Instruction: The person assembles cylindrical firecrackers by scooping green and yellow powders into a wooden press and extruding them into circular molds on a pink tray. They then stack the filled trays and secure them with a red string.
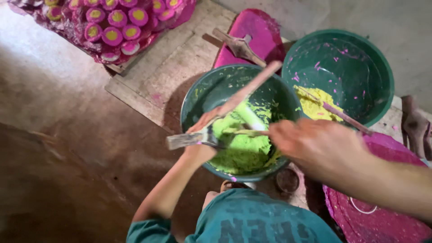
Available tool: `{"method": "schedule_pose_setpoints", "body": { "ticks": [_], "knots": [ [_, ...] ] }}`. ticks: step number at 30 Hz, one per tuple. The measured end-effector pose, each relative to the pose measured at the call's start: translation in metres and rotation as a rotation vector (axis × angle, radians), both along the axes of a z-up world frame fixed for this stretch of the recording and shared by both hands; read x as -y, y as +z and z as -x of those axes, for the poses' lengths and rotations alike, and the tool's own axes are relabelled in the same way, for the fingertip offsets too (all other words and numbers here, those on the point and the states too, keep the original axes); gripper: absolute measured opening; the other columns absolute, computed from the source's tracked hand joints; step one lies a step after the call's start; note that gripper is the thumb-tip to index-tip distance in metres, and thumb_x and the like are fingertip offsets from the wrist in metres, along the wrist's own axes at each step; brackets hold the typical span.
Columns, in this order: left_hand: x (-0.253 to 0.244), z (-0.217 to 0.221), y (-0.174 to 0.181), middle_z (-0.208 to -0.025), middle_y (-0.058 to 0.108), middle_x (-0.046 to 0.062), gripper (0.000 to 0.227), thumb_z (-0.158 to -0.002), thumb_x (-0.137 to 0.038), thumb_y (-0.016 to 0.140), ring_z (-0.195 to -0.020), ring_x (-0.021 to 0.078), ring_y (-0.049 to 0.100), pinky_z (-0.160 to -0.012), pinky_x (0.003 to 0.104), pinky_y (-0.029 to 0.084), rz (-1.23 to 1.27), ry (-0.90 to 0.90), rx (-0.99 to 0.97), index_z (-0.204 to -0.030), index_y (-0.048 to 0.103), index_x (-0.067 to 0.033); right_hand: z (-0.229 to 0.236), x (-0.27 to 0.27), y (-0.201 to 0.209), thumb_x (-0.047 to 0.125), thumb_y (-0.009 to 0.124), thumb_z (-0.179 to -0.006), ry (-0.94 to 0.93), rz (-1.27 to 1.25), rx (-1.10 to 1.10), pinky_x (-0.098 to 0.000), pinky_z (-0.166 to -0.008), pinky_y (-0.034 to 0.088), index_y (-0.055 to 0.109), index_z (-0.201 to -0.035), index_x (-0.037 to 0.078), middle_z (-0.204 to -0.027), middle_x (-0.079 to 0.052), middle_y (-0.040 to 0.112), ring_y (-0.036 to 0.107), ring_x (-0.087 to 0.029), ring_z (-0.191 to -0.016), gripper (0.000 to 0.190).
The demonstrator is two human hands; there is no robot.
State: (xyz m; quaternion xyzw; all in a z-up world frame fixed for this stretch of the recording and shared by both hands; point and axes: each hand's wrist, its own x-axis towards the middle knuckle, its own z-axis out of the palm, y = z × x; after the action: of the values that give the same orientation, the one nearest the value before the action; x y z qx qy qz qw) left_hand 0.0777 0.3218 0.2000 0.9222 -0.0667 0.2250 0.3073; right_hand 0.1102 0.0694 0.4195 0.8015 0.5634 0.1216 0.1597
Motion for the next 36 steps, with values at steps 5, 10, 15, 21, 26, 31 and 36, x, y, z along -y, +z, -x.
{"method": "schedule_pose_setpoints", "body": {
  "ticks": [5,10,15,21,26,31,36],
  "knots": [
    [0.032,-0.005,-0.005,-0.141,0.059,0.018,0.063,-0.071,-0.026,0.079,-0.126,0.0373,0.058,-0.103,0.044,0.049,0.036,-0.067,-0.002,-0.13,0.063,-0.0087,-0.004,-0.034,-0.076,0.018,0.062,-0.084,0.098,0.056,0.112,-0.0284,-0.047,0.053,0.065,-0.092,0.007,-0.076,-0.004,0.066,0.07,-0.016,-0.062,0.013],
    [0.013,0.007,-0.007,-0.137,0.061,0.013,0.074,-0.067,-0.033,0.078,-0.118,0.0312,0.066,-0.098,0.039,0.054,0.274,-0.06,0.076,-0.133,0.056,-0.0075,0.001,0.015,-0.043,0.014,0.063,-0.079,0.01,0.052,-0.055,-0.0328,-0.049,0.054,0.067,-0.094,0.009,-0.076,-0.005,0.064,0.069,-0.019,-0.064,0.016],
    [0.006,0.0,0.014,-0.142,0.061,0.011,0.07,-0.077,-0.035,0.08,-0.116,0.0317,0.067,-0.094,0.039,0.056,-0.028,0.011,0.075,-0.139,0.058,-0.0112,0.004,0.012,-0.014,0.018,0.063,-0.078,0.009,0.033,0.076,-0.0315,-0.05,0.053,0.067,-0.099,0.009,-0.075,-0.002,0.061,0.067,-0.017,-0.061,0.023],
    [0.033,-0.009,-0.003,-0.142,0.06,0.016,0.081,-0.061,-0.028,0.077,-0.122,0.0364,0.061,-0.091,0.044,0.053,-0.082,0.007,0.07,-0.137,0.059,-0.0059,0.007,-0.025,-0.078,0.019,0.062,-0.081,0.06,-0.004,0.222,-0.0277,-0.042,0.05,0.064,-0.086,0.007,-0.066,-0.001,0.059,0.065,-0.014,-0.054,0.013],
    [0.008,-0.005,-0.011,-0.141,0.065,0.011,0.048,-0.089,-0.024,0.077,-0.126,0.0297,0.067,-0.105,0.043,0.056,0.25,0.229,0.067,-0.135,0.065,-0.0137,0.007,0.029,-0.026,0.012,0.065,-0.077,-0.196,-0.149,-0.206,-0.0379,-0.05,0.054,0.066,-0.106,0.007,-0.073,-0.007,0.067,0.069,-0.024,-0.06,0.03],
    [0.019,-0.019,0.015,-0.147,0.059,0.012,0.038,-0.087,-0.023,0.078,-0.132,0.0339,0.063,-0.109,0.043,0.055,0.018,0.33,0.435,-0.122,0.064,-0.0181,-0.015,-0.001,-0.074,0.001,0.064,-0.084,-0.163,-0.735,-0.447,-0.0425,-0.063,0.056,0.061,-0.141,0.012,-0.102,-0.015,0.072,0.072,-0.035,-0.079,0.059],
    [0.009,-0.027,0.031,-0.155,0.047,0.02,0.055,-0.08,-0.03,0.077,-0.131,0.0451,0.056,-0.104,0.052,0.049,-0.149,0.448,0.167,-0.131,0.065,-0.0101,0.003,-0.007,-0.187,-0.003,0.059,-0.091,-0.159,-0.876,-0.999,-0.039,-0.083,0.059,0.054,-0.146,0.005,-0.12,-0.024,0.071,0.075,-0.035,-0.1,0.055]
  ]
}}
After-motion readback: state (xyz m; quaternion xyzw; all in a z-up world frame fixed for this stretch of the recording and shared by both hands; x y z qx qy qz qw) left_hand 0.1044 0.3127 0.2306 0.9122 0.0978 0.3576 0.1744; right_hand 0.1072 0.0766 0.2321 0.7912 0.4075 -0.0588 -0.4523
